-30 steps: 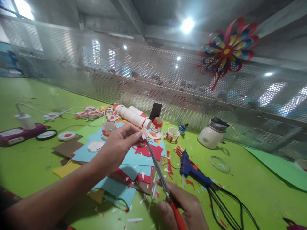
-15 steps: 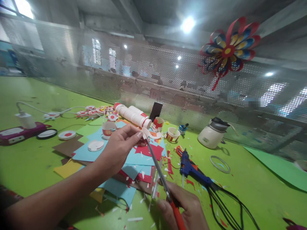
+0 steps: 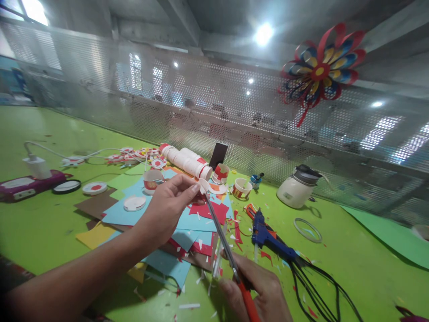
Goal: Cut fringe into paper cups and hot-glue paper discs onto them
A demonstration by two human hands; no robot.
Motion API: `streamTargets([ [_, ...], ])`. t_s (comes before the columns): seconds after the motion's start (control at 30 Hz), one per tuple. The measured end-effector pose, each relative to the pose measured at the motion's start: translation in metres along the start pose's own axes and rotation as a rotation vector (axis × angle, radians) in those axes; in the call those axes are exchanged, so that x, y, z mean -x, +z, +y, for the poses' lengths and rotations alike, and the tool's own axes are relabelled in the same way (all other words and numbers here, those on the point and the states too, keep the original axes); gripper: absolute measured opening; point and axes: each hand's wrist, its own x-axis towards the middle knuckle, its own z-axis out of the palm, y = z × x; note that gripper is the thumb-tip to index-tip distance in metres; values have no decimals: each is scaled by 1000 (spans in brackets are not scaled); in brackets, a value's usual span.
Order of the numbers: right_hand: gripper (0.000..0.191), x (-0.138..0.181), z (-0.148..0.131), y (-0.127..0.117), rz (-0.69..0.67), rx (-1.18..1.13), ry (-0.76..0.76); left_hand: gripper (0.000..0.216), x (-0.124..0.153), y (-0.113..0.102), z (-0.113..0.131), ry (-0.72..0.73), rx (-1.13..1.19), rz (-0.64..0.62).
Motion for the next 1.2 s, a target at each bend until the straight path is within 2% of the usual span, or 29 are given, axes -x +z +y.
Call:
streamTargets([
  [0.17, 34, 0, 3, -2, -39, 45, -43, 8, 0, 1, 1, -1, 1, -1],
  [0.33, 32, -3, 7, -6, -110, 94, -159, 8, 0, 1, 0, 3, 12, -1],
  [0.4, 31, -4, 7, -6, -99, 107, -176, 8, -1, 1, 0, 2, 13, 0],
  [0.7, 27, -3, 2, -4, -48, 30, -147, 8, 1, 1, 1, -12, 3, -3],
  [0.87, 33, 1, 1, -2, 0, 15, -37, 7, 1, 1, 2, -15, 24, -5],
  [1.07, 32, 0, 5, -1, -40, 42, -92, 9, 0, -1, 4, -25, -14, -15],
  [1.2, 31, 1, 6, -2, -49, -8, -36, 9, -4, -5, 7, -44, -15, -62],
])
